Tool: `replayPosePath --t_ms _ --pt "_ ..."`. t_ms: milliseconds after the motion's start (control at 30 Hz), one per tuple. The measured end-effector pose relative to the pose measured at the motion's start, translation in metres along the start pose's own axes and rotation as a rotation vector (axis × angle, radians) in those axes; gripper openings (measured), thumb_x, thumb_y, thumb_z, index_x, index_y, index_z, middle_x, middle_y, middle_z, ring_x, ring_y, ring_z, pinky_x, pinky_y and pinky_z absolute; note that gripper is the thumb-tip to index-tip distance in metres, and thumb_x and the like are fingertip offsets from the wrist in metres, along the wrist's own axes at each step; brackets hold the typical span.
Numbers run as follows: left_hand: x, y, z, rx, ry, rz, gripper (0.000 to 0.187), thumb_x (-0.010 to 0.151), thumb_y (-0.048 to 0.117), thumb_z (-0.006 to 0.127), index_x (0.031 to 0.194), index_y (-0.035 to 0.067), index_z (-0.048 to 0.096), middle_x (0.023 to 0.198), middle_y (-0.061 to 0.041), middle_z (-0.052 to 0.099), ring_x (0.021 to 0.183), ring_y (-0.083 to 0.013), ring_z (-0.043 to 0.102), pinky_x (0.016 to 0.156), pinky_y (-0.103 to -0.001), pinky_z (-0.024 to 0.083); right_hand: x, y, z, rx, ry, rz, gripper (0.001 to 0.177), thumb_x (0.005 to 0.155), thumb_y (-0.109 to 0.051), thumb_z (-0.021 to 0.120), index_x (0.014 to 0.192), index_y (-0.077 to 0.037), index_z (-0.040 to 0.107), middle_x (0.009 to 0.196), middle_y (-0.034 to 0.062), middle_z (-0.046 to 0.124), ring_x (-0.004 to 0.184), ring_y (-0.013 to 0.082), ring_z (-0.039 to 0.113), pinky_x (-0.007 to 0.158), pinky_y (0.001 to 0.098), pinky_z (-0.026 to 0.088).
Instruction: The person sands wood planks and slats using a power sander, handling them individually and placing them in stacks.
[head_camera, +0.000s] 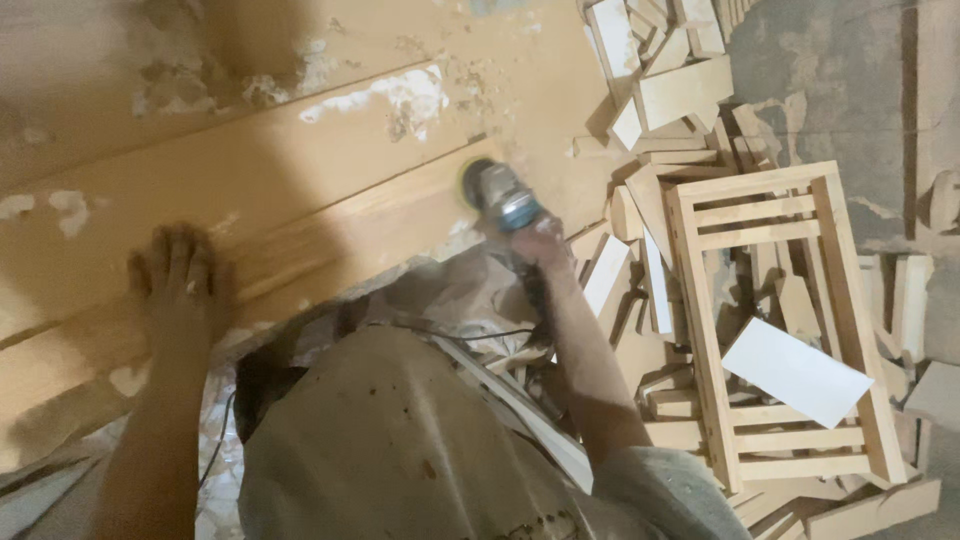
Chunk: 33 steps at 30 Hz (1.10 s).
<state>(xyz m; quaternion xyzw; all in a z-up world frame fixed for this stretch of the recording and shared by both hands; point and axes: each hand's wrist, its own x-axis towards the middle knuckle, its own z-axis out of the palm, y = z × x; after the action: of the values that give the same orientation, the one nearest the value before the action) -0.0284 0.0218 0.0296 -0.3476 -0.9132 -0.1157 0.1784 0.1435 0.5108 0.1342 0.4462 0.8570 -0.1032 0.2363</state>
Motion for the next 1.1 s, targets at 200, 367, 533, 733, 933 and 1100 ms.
replayPosePath --t_ms 200,367,533,733,933,1100 --pt "-0.013 -0.008 0.018 0.250 -0.130 -0.012 0.044 0.117 0.043 0.059 0.149 0.017 0.075 0.157 -0.006 0.073 0.153 -0.0244 0.063 0.136 -0.044 0.036 -0.042 -0.052 0.008 0.178 0.036 -0.388 0.084 0.065 -0.061 0.080 0.140 -0.029 0.060 0.123 -0.0052 0.075 0.109 0.0164 0.076 0.087 0.0346 0.062" --pt "-0.015 -0.006 0.024 0.002 -0.034 -0.043 0.039 0.116 0.023 0.062 0.145 0.003 0.079 0.159 -0.018 0.074 0.148 -0.0397 0.065 0.128 -0.057 0.037 0.012 -0.018 -0.042 0.114 -0.057 0.075 0.112 0.050 -0.094 0.065 0.136 -0.022 0.070 0.136 0.0143 0.072 0.128 0.0289 0.068 0.109 0.0366 0.049" --pt "-0.017 -0.013 0.036 -0.031 -0.064 -0.049 0.041 0.113 0.028 0.068 0.145 0.004 0.077 0.157 -0.017 0.073 0.152 -0.0398 0.062 0.131 -0.059 0.032 0.085 0.003 0.014 0.048 0.051 -0.064 0.043 0.079 -0.051 0.064 0.109 -0.022 0.076 0.121 0.0123 0.077 0.117 0.0337 0.071 0.095 0.0425 0.057" --pt "-0.020 -0.011 0.032 -0.100 -0.086 -0.044 0.039 0.113 0.020 0.068 0.145 -0.002 0.075 0.160 -0.021 0.068 0.155 -0.0399 0.056 0.131 -0.059 0.030 -0.044 -0.107 0.051 0.203 0.196 -0.858 0.083 0.067 -0.030 0.080 0.146 -0.014 0.058 0.121 0.0048 0.076 0.106 0.0227 0.075 0.091 0.0350 0.061" --pt "-0.007 -0.006 0.012 -0.016 -0.103 -0.019 0.042 0.113 0.025 0.064 0.147 0.001 0.070 0.155 -0.022 0.069 0.152 -0.0389 0.059 0.127 -0.058 0.034 -0.025 -0.091 0.055 0.478 -0.112 -0.930 0.053 0.083 -0.022 0.068 0.133 -0.014 0.055 0.124 0.0041 0.070 0.114 0.0162 0.068 0.085 0.0258 0.062" --pt "-0.003 -0.005 0.011 -0.363 -0.254 -0.177 0.060 0.110 0.018 0.065 0.164 0.000 0.047 0.175 -0.018 0.039 0.160 -0.0394 0.030 0.128 -0.066 0.015 -0.030 -0.096 -0.023 0.097 -0.094 -0.014 0.084 0.068 -0.057 0.082 0.141 -0.020 0.065 0.131 0.0118 0.074 0.129 0.0297 0.067 0.108 0.0422 0.054"
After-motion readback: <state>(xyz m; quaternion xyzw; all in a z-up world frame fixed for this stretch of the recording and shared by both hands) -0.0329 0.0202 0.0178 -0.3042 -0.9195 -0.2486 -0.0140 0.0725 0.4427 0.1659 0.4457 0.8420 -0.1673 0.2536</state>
